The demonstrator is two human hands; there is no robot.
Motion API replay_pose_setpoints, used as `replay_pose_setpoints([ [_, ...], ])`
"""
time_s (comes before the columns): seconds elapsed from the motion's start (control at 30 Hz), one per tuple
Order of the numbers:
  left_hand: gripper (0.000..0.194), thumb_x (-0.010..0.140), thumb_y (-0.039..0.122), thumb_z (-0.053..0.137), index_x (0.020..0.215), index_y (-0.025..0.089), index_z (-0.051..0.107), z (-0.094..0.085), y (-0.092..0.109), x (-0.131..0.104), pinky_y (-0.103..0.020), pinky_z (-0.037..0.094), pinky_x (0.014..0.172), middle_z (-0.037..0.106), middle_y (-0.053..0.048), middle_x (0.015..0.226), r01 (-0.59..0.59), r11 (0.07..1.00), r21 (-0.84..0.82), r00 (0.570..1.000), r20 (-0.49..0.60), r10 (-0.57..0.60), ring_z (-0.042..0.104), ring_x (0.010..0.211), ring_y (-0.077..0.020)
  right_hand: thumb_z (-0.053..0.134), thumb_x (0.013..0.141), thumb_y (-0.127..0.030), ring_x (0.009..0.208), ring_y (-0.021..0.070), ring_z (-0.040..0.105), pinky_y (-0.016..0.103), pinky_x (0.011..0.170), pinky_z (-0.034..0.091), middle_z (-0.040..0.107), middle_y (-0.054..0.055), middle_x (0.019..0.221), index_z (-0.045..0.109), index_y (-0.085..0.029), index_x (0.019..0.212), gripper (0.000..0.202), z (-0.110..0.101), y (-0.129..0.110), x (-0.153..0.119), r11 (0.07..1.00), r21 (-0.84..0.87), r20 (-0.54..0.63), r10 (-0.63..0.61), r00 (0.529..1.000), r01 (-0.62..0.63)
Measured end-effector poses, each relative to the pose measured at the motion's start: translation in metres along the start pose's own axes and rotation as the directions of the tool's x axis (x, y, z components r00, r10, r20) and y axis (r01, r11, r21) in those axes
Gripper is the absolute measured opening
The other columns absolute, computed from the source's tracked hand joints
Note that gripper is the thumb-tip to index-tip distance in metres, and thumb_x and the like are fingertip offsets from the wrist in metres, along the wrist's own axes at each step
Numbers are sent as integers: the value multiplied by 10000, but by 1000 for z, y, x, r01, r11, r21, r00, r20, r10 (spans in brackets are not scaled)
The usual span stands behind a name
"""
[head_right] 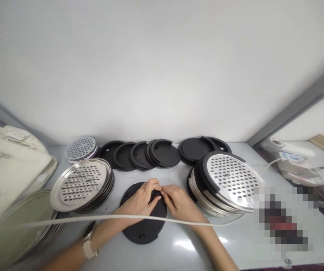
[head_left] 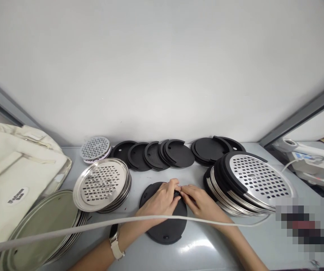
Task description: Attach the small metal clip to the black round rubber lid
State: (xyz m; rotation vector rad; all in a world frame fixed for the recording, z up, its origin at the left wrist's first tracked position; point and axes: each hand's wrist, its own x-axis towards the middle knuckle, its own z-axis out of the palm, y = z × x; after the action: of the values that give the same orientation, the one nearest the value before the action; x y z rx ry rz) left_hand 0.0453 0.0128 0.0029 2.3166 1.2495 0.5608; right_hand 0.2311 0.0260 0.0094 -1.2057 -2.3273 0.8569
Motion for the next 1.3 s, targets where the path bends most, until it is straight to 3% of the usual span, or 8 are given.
replay_pose_setpoints([
  [0.27,238,930,222,414,1158,207,350,-3,1,0,-337,507,801,534,-93,1087,-13,1000,-21,1000,26,13,574,975,-213,382,954,-284,777,191,591,287,723,443,658,60,838,622,-173,900,271,5,2,-5,993,116,-64,43,997,-35],
  [0.43,271,934,219,402,1195,197,335,-4,2,-1,-347,504,825,537,-105,1115,-31,999,-40,999,25,32,569,1020,-223,336,973,-337,705,168,549,264,668,415,603,22,753,569,-174,817,324,7,2,-8,975,200,-12,96,995,-91],
  [0.83,392,908,183,448,1279,218,324,-8,4,-1,-396,463,937,542,-81,1172,-81,996,-47,997,5,82,513,1116,-230,341,971,-369,643,142,455,258,627,351,461,-21,668,408,-194,709,322,14,7,-12,971,207,-20,127,992,-120],
  [1.13,202,926,161,419,1125,194,421,-8,7,0,-358,471,893,560,-65,1063,-109,994,7,994,25,109,541,1012,-203,348,963,-357,617,143,430,259,589,339,444,-17,649,391,-199,685,323,20,7,-14,979,178,-97,113,989,-95],
  [1.3,192,937,155,391,1119,187,442,-11,9,1,-358,452,916,560,-65,1073,-153,986,63,988,31,151,542,1022,-197,380,953,-313,622,138,427,255,582,350,438,-14,669,390,-199,694,283,23,6,-15,986,144,-167,102,981,-78],
])
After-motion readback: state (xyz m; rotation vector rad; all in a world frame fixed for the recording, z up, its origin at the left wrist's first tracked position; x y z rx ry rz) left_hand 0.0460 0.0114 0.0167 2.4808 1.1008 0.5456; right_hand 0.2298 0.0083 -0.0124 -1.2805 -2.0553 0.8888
